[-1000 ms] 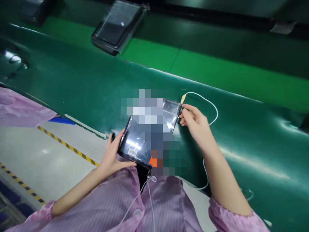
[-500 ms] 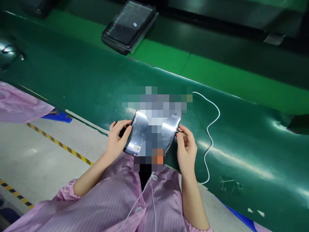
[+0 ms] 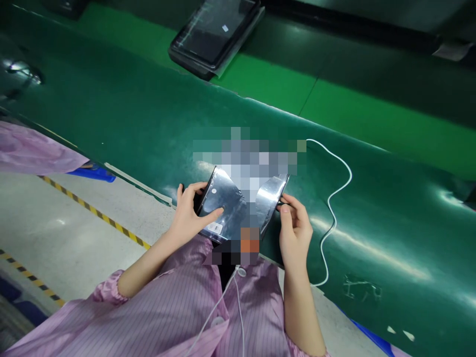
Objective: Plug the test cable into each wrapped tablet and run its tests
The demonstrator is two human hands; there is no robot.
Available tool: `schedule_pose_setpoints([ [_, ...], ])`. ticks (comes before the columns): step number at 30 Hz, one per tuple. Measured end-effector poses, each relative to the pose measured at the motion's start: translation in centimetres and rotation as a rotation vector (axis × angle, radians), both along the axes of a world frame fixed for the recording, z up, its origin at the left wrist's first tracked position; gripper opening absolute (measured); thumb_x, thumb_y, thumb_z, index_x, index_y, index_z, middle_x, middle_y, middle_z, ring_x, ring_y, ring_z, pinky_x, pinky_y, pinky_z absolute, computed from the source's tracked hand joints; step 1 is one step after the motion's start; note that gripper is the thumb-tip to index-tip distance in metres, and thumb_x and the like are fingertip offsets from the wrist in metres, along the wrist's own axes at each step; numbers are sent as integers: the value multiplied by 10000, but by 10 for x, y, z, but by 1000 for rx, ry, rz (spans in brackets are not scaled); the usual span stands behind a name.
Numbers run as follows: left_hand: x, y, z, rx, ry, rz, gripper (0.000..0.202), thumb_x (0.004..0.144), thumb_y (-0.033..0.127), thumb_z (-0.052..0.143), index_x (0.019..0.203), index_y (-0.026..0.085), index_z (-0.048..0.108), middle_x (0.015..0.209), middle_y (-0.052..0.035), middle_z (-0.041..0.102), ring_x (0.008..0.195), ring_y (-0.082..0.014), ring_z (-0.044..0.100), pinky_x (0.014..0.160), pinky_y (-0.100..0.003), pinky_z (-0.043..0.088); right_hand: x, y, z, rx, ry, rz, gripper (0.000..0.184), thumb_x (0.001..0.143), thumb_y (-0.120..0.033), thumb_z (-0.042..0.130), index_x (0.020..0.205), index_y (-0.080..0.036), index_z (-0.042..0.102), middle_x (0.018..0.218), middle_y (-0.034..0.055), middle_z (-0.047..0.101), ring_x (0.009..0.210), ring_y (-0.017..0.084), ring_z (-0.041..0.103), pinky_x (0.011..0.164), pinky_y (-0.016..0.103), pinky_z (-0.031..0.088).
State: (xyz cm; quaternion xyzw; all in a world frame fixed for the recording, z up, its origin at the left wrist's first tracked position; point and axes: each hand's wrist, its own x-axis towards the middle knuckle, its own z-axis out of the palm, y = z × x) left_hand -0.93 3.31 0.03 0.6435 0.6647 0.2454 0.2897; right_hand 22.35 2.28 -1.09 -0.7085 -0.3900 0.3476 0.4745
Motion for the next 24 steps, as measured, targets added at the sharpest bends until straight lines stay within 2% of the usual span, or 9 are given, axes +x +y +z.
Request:
schedule_pose_setpoints([
  [3, -4, 0, -1, -2, 0, -18, 509, 823, 457, 723, 1220, 249, 482, 1212, -63, 677, 1014, -254, 677, 1198, -660, 157, 0, 0, 0, -1, -9, -3, 405, 817, -553, 671, 1027, -208, 697, 988, 87, 714, 840, 217, 662, 797, 386, 531],
  [6, -6, 1, -1, 16, 11, -28, 411, 855, 419, 673, 1197, 255, 515, 1222, -69, 686, 1118, -277, 654, 1200, -655, 162, 1, -1, -1, -4, -10, -17, 389, 817, -547, 670, 1022, -217, 699, 1002, 83, 718, 834, 210, 662, 795, 381, 522],
  [9, -9, 4, 1, 43, 20, -23, 309, 884, 389, 622, 1155, 255, 561, 1246, -71, 687, 1201, -286, 619, 1207, -659, 130, 1, -2, -1, -10, -16, -17, 368, 826, -529, 666, 1021, -219, 702, 1010, 81, 718, 831, 204, 657, 792, 375, 513],
  [13, -13, 7, 2, 46, 16, 0, 190, 927, 347, 553, 1087, 274, 625, 1244, -41, 698, 1213, -267, 612, 1214, -658, 92, 1, -2, 0, -9, -12, -13, 363, 829, -523, 663, 1025, -221, 707, 989, 77, 714, 823, 204, 652, 780, 373, 512],
  [19, -17, 8, 2, 7, -30, -8, 206, 933, 336, 545, 1101, 285, 654, 1268, -33, 690, 1239, -270, 597, 1207, -685, 56, 2, -2, -1, 2, 21, -19, 364, 828, -525, 681, 1026, -221, 713, 971, 67, 713, 828, 196, 649, 792, 366, 503],
  [24, -30, 6, 7, -79, -63, -148, 372, 909, 365, 584, 1276, 307, 597, 1375, -47, 639, 1362, -290, 510, 1225, -666, -5, 2, -4, -2, -2, 30, -19, 356, 843, -518, 676, 1038, -222, 705, 975, 65, 702, 848, 198, 646, 798, 368, 502],
])
